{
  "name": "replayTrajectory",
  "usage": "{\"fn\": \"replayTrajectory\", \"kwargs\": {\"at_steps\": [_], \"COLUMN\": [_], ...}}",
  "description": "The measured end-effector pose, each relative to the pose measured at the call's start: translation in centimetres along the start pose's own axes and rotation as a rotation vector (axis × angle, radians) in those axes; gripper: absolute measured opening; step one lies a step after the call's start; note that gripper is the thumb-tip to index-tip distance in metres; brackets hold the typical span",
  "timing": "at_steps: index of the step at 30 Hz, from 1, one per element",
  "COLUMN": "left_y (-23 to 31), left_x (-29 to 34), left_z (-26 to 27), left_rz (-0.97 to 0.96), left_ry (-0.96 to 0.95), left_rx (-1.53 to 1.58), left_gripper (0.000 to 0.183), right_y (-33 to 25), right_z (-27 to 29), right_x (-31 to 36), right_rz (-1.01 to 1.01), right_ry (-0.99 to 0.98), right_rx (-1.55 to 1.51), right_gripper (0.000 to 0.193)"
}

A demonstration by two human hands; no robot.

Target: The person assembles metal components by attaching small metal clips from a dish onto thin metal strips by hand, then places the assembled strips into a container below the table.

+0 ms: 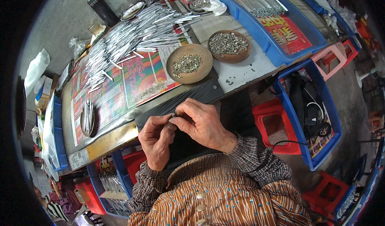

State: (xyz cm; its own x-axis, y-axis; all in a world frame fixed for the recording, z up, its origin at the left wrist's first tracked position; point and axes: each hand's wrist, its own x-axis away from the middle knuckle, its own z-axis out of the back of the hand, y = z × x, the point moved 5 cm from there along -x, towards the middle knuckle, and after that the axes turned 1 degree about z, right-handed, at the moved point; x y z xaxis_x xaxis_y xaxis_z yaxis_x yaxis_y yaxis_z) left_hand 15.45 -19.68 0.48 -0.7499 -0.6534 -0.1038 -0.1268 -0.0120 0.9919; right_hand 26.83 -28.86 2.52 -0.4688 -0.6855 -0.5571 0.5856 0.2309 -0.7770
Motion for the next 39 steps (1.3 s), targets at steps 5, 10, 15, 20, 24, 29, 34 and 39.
{"fn": "replayTrajectory", "kwargs": {"at_steps": [5,10,15,20,24,29,34,39], "left_y": [0.06,0.24,0.03,0.11,0.23,0.57,0.41,0.52], "left_x": [0.04,0.06,0.07,0.09,0.06,-0.02,-0.01,-0.10], "left_z": [-0.05,-0.18,-0.04,-0.01,-0.09,-0.32,-0.28,-0.41], "left_rz": [-0.015,0.040,0.039,0.030,0.031,-0.025,-0.035,-0.031], "left_ry": [-0.003,0.001,0.004,-0.006,-0.011,0.005,0.000,-0.002], "left_rx": [0.010,0.052,0.052,0.046,0.057,0.009,-0.014,-0.023], "left_gripper": [0.013,0.016,0.016,0.016,0.016,0.009,0.010,0.010], "right_y": [-0.06,0.10,0.08,-0.03,-0.14,-0.08,0.00,0.01], "right_z": [-0.09,-0.23,-0.33,-0.18,-0.01,0.07,0.10,0.20], "right_x": [-0.03,-0.01,-0.10,-0.19,-0.29,-0.43,-0.46,-0.50], "right_rz": [0.009,0.012,0.016,0.004,0.002,-0.034,-0.049,-0.033], "right_ry": [-0.026,-0.019,-0.015,0.006,0.020,0.027,0.014,0.016], "right_rx": [0.022,0.013,0.015,0.008,0.002,-0.036,-0.039,-0.036], "right_gripper": [0.017,0.014,0.014,0.016,0.017,0.016,0.015,0.015]}}
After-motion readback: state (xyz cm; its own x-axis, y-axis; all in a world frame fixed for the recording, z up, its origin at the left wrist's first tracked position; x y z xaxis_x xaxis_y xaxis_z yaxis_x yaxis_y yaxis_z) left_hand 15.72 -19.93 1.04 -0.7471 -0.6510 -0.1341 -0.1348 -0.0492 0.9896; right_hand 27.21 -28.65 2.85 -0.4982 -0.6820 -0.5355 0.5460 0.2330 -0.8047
